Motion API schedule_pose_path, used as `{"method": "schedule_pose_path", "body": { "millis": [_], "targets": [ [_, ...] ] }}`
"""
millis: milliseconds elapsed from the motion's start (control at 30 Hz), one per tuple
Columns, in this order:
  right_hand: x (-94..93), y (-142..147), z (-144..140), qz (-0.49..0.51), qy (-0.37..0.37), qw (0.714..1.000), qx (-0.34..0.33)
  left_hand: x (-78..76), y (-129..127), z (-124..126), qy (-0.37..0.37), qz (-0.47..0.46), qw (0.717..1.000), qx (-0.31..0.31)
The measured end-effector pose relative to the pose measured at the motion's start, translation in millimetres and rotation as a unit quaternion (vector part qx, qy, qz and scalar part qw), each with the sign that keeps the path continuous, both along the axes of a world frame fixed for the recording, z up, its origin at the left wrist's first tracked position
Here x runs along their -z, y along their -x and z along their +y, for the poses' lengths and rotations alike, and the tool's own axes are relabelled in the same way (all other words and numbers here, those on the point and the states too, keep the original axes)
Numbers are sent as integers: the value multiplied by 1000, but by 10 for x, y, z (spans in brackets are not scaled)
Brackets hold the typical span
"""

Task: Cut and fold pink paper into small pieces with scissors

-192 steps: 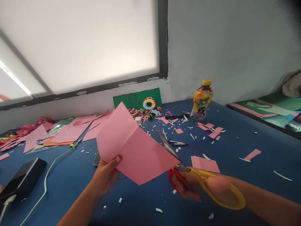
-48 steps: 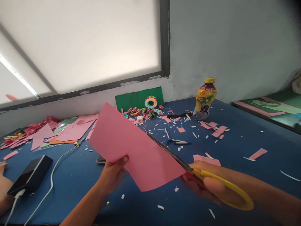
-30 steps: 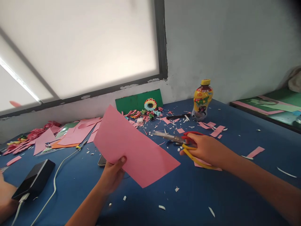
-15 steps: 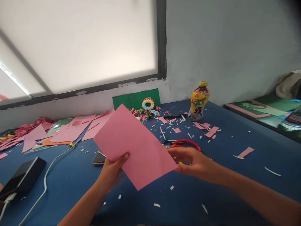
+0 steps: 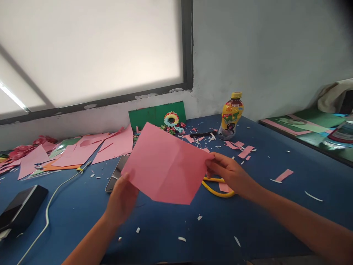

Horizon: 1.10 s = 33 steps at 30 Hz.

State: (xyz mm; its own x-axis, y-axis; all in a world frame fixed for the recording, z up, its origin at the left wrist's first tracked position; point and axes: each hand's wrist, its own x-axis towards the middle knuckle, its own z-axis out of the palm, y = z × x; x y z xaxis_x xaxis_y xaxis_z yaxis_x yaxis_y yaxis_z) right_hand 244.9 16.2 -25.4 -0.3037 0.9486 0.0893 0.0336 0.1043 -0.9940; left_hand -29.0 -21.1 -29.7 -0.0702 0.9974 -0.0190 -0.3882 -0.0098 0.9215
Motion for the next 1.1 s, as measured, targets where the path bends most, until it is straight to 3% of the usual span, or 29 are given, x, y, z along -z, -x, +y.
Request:
{"method": "schedule_pose_path", "body": {
  "millis": [100, 267, 333, 467, 533, 600, 700, 833, 967, 1100],
  "targets": [
    [-57, -89, 84, -43, 19, 998, -30, -63, 113, 33, 27, 33, 999, 11],
    [-128, -67, 121, -20, 59, 996, -67, -56, 99, 86, 34, 135, 989, 43],
    [-185, -26, 104, -20, 58, 996, -70, -58, 51, 125, 13, 177, 984, 15],
    [-390, 43, 24, -23, 7, 999, -29, -129, -43, 168, -57, 264, 958, -98],
    [-493, 86, -41, -27, -30, 999, -4, -184, -116, 112, -93, 291, 946, -110],
    [-554, 153, -116, -38, -64, 997, 16, -235, -228, -8, -125, 302, 941, -85],
    [-543, 305, -231, -26, -98, 995, 8, -299, -449, -233, -142, 267, 953, -10],
    [-471, 513, -334, 42, -67, 994, -77, -357, -673, -410, -82, 171, 978, 83],
    [-469, 590, -342, 61, -48, 988, -134, -355, -690, -407, -48, 120, 988, 85],
    [-481, 488, -294, 35, -47, 994, -97, -321, -546, -369, -2, 82, 995, 48]
  ]
}}
